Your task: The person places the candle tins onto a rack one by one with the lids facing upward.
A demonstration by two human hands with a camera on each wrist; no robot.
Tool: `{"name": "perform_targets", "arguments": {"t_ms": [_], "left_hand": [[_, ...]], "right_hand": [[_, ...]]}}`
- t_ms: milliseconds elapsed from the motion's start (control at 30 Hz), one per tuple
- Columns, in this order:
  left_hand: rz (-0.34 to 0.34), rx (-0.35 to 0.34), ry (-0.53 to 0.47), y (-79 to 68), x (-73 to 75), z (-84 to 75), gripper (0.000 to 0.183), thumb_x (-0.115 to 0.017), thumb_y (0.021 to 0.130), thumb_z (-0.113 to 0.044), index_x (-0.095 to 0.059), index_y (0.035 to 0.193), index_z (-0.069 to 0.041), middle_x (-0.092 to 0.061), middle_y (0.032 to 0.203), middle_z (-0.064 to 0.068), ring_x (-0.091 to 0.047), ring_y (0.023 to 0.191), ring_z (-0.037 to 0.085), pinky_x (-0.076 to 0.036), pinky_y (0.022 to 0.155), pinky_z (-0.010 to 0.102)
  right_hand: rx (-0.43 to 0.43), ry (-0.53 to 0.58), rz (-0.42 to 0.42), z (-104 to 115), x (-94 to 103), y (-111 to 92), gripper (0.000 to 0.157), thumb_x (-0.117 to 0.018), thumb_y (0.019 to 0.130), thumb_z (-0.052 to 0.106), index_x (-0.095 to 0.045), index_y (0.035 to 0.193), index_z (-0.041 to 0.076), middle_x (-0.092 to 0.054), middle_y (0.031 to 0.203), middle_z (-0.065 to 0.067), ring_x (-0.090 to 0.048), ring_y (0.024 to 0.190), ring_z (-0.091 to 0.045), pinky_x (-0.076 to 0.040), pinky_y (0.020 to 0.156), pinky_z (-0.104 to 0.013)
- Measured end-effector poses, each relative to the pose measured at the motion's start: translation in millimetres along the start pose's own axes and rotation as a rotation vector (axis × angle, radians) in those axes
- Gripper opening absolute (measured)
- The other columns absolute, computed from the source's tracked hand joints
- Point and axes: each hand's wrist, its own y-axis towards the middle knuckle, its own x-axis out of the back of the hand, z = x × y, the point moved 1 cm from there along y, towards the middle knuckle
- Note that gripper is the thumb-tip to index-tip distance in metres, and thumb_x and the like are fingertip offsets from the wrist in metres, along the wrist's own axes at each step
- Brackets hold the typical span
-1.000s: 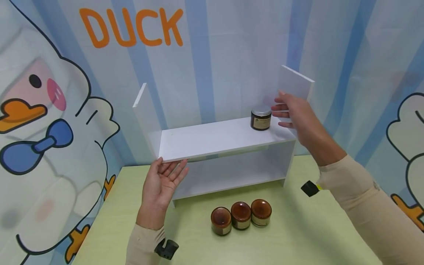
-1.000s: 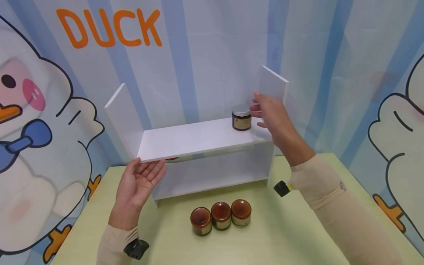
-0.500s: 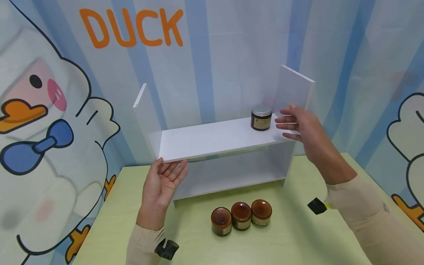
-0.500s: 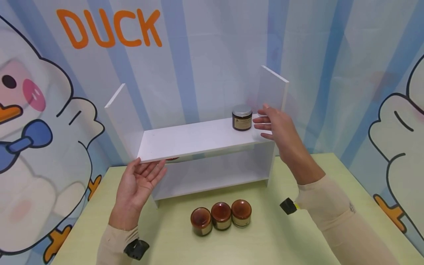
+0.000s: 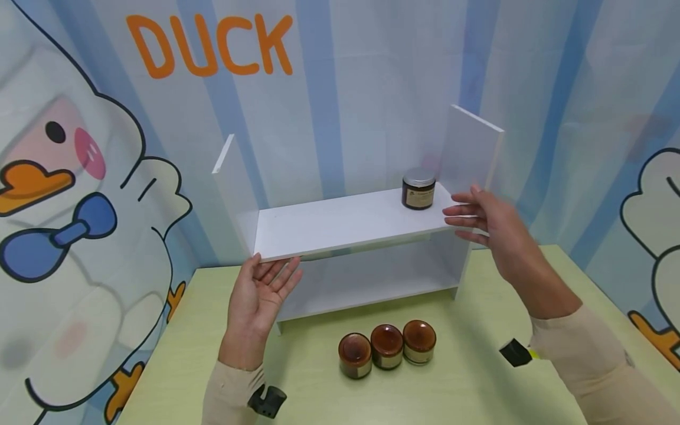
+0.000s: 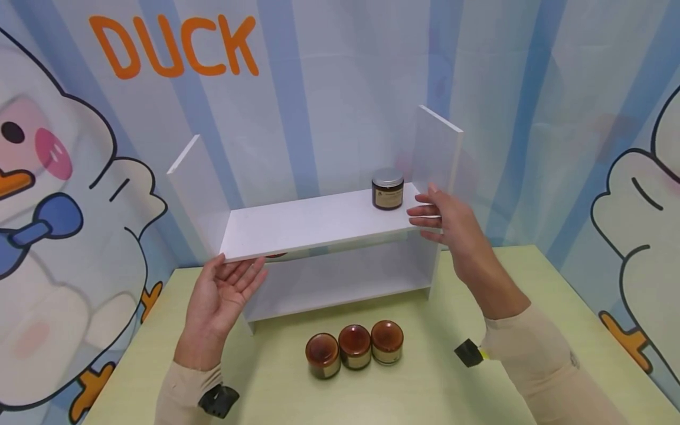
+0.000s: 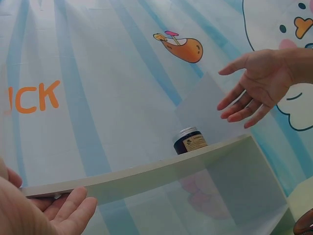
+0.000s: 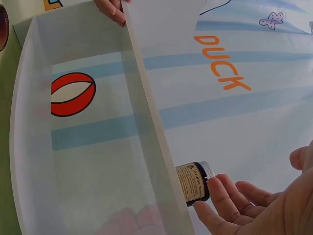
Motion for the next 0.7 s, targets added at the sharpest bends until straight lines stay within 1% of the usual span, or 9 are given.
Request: {"name": "perform_targets", "arguments": {"t_ms": [133,300,367,433,533,633,700], "left_hand": [[-0.006,-0.002,0.0,-0.1,0.3,0.2,0.047,-0.037,0.112,-0.034,-0.038,0.148,-0.004,-0.057,0.127,0.012,-0.065,0.121,0.028,-0.05,0.109,0.045],[-0.01,0.003,-0.007,-0.7,0.7,0.8,0.048,-0.037,0.112,-0.035,-0.038,0.149,-0.005,-0.056,0.129,0.013,-0.065,0.122,0.029,-0.05,0.109,0.045],[-0.002,-0.001,0.001,-0.7,0.8,0.9,0.048,-0.037,0.112,-0.035,-0.037,0.15,-0.004,-0.056,0.129,0.012,-0.064,0.122,0.029,-0.049,0.11,0.045],[0.006,-0.003,0.009,-1.0,0.6,0.8,0.049,-0.036,0.112,-0.035,-0.035,0.151,-0.004,-0.055,0.13,0.012,-0.064,0.123,0.028,-0.048,0.111,0.044],[0.006,-0.002,0.011,-0.9,0.3,0.8,0.049,-0.037,0.112,-0.034,-0.035,0.151,-0.005,-0.056,0.13,0.012,-0.064,0.123,0.028,-0.047,0.112,0.044],[0.002,-0.002,0.011,-0.6,0.3,0.7,0.048,-0.036,0.112,-0.035,-0.036,0.15,-0.005,-0.056,0.129,0.012,-0.064,0.123,0.028,-0.048,0.111,0.045],[-0.002,-0.003,0.008,-0.2,0.6,0.6,0.048,-0.036,0.112,-0.035,-0.037,0.149,-0.005,-0.056,0.129,0.012,-0.064,0.122,0.028,-0.049,0.11,0.045]], "right_hand": [[-0.023,0.007,0.004,-8,0.0,-4,0.082,-0.031,0.103,0.069,-0.043,0.15,0.002,-0.061,0.135,-0.007,-0.064,0.115,-0.009,-0.055,0.096,-0.022],[-0.055,0.014,0.026,-23,0.3,-8,0.084,-0.031,0.104,0.067,-0.041,0.151,-0.001,-0.068,0.119,0.012,-0.066,0.11,-0.005,-0.055,0.094,-0.022],[-0.06,0.016,0.038,-29,0.3,-9,0.084,-0.031,0.103,0.067,-0.042,0.15,-0.001,-0.068,0.115,0.017,-0.066,0.11,-0.005,-0.055,0.093,-0.021],[-0.06,0.015,0.045,-35,0.5,-11,0.083,-0.03,0.103,0.068,-0.045,0.148,-0.001,-0.069,0.114,0.018,-0.067,0.11,-0.006,-0.055,0.093,-0.022],[-0.053,0.019,0.062,-45,1.7,-13,0.08,-0.029,0.104,0.067,-0.048,0.145,0.001,-0.069,0.118,0.013,-0.066,0.111,-0.006,-0.056,0.094,-0.024],[-0.045,0.022,0.078,-54,2.6,-15,0.076,-0.028,0.106,0.064,-0.048,0.145,0.002,-0.069,0.12,0.009,-0.066,0.11,-0.006,-0.056,0.094,-0.025],[-0.046,0.024,0.088,-59,2.6,-16,0.077,-0.027,0.106,0.064,-0.047,0.146,0.001,-0.069,0.122,0.007,-0.066,0.11,-0.006,-0.055,0.094,-0.025]]}}
